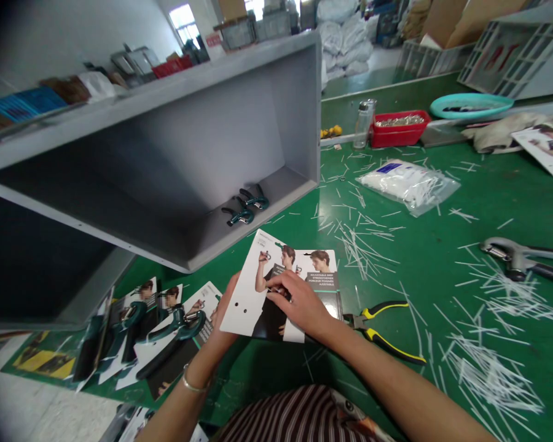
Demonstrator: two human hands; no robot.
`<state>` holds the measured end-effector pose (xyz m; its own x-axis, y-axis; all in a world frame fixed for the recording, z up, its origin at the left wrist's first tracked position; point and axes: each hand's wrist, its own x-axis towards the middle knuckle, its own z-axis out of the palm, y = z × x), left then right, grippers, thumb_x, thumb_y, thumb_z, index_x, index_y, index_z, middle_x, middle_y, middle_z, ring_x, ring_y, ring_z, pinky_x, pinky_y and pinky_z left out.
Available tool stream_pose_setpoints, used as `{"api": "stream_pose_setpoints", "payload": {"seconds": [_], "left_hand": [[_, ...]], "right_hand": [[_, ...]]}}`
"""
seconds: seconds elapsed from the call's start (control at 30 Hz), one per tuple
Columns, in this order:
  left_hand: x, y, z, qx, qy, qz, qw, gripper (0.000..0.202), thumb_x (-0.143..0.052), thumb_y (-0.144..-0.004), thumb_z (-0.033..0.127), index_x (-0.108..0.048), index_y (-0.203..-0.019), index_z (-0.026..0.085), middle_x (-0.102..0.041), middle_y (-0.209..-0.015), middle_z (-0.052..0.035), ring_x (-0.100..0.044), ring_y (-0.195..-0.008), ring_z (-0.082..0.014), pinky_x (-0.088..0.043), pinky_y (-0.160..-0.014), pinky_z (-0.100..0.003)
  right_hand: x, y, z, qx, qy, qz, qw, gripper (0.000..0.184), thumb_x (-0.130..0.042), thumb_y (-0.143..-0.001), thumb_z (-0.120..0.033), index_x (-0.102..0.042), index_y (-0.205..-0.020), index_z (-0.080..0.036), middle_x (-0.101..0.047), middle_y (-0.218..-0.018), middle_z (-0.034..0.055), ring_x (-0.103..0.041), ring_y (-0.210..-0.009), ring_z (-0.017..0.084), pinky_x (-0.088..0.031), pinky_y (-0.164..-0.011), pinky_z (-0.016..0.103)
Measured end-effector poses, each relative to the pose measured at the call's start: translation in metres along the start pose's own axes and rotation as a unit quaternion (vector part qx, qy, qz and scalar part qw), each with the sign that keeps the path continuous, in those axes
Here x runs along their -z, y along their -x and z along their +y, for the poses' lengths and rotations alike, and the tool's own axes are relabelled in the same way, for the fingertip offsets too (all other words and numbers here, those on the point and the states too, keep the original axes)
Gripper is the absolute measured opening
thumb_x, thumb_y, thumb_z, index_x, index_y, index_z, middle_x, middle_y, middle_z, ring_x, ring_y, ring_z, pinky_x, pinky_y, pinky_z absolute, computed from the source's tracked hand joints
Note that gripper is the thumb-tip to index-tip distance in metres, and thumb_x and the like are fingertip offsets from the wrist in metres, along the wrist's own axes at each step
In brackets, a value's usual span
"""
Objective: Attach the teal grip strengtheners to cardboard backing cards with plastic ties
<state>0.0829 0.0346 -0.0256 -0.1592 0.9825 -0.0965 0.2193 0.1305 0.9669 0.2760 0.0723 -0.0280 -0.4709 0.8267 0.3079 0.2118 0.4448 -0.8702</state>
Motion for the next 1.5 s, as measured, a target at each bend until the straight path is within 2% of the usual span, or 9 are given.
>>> {"api": "stream_pose_setpoints", "payload": {"seconds": [0.2, 0.37, 0.47, 0.57, 0.73, 0.93, 1.13, 1.3, 1.5], "left_hand": [[0.026, 0.006, 0.019, 0.12, 0.153, -0.09, 0.977, 0.064, -0.055, -0.086, 0.062, -0.06, -0.13, 0.015, -0.071, -0.114, -0.0124, -0.068, -0.092, -0.0259, -0.052, -0.073, -0.03], [0.036, 0.003, 0.024, 0.225, 0.131, -0.192, 0.946, 0.067, -0.078, -0.076, 0.035, -0.054, -0.136, 0.019, -0.075, -0.101, -0.0082, -0.067, -0.069, -0.0174, -0.049, -0.06, -0.023], [0.032, 0.003, 0.017, 0.235, 0.175, -0.192, 0.937, 0.06, -0.074, -0.081, 0.035, -0.056, -0.133, 0.014, -0.075, -0.096, -0.0105, -0.067, -0.069, -0.0161, -0.049, -0.059, -0.02], [0.023, 0.0, 0.008, 0.228, 0.174, -0.193, 0.938, 0.056, -0.071, -0.083, 0.038, -0.055, -0.132, 0.014, -0.074, -0.093, -0.0098, -0.068, -0.069, -0.0169, -0.053, -0.06, -0.023], [0.001, -0.016, 0.004, 0.175, 0.085, -0.231, 0.953, 0.053, -0.069, -0.081, 0.047, -0.061, -0.12, 0.011, -0.067, -0.07, -0.0047, -0.06, -0.049, -0.0157, -0.048, -0.037, -0.023], [0.011, -0.022, 0.012, 0.171, 0.156, -0.174, 0.957, 0.046, -0.077, -0.077, 0.035, -0.063, -0.115, 0.013, -0.07, -0.082, -0.0053, -0.064, -0.057, -0.0137, -0.057, -0.048, -0.024], [0.027, -0.011, 0.015, 0.176, 0.214, -0.071, 0.958, 0.049, -0.08, -0.074, 0.027, -0.063, -0.118, 0.015, -0.073, -0.094, -0.006, -0.067, -0.065, -0.0118, -0.058, -0.064, -0.023], [0.02, -0.019, 0.027, 0.109, 0.165, -0.107, 0.974, 0.043, -0.075, -0.079, 0.034, -0.064, -0.117, 0.016, -0.071, -0.084, -0.0021, -0.062, -0.06, -0.0104, -0.052, -0.059, -0.021], [0.0, -0.022, 0.043, 0.058, 0.15, -0.156, 0.975, 0.037, -0.072, -0.082, 0.037, -0.067, -0.108, 0.013, -0.069, -0.076, -0.0034, -0.06, -0.058, -0.0116, -0.049, -0.056, -0.022]], "right_hand": [[-0.002, -0.004, -0.002, -0.017, -0.032, 0.037, 0.999, 0.008, -0.062, -0.092, -0.023, -0.067, -0.086, -0.021, -0.065, -0.085, 0.0007, -0.059, -0.082, 0.015, -0.044, -0.078, 0.028], [0.01, 0.01, -0.004, -0.122, -0.173, 0.018, 0.977, 0.014, -0.063, -0.09, -0.032, -0.065, -0.085, -0.019, -0.064, -0.077, -0.0003, -0.06, -0.068, 0.014, -0.048, -0.067, 0.026], [0.046, 0.028, 0.005, -0.168, -0.168, 0.008, 0.971, 0.021, -0.057, -0.094, -0.039, -0.064, -0.099, -0.021, -0.067, -0.081, 0.0007, -0.06, -0.062, 0.013, -0.049, -0.061, 0.026], [0.103, 0.04, 0.031, -0.184, 0.07, 0.078, 0.977, 0.02, -0.052, -0.095, -0.037, -0.062, -0.105, -0.022, -0.067, -0.089, 0.0029, -0.062, -0.067, 0.015, -0.049, -0.067, 0.029], [0.18, 0.036, 0.076, -0.282, 0.458, 0.027, 0.843, 0.016, -0.052, -0.093, -0.027, -0.063, -0.101, -0.018, -0.064, -0.111, 0.0129, -0.063, -0.096, 0.024, -0.047, -0.077, 0.032], [0.224, 0.022, 0.073, -0.326, 0.479, -0.042, 0.814, 0.008, -0.063, -0.084, -0.02, -0.067, -0.078, -0.017, -0.069, -0.089, 0.0128, -0.065, -0.082, 0.025, -0.041, -0.067, 0.03], [0.276, 0.053, 0.053, -0.375, 0.455, -0.059, 0.806, 0.026, -0.065, -0.077, -0.008, -0.061, -0.053, -0.016, -0.062, -0.061, 0.0079, -0.058, -0.058, 0.017, -0.035, -0.059, 0.03], [0.237, 0.067, 0.018, -0.377, 0.013, -0.024, 0.926, 0.028, -0.065, -0.085, -0.044, -0.069, -0.085, -0.016, -0.059, -0.063, 0.0004, -0.048, -0.051, 0.011, -0.036, -0.051, 0.024], [0.145, 0.037, 0.005, -0.34, -0.322, -0.037, 0.883, 0.032, -0.077, -0.078, -0.042, -0.062, -0.079, -0.014, -0.05, -0.061, -0.0044, -0.04, -0.051, 0.006, -0.03, -0.048, 0.019]]}}
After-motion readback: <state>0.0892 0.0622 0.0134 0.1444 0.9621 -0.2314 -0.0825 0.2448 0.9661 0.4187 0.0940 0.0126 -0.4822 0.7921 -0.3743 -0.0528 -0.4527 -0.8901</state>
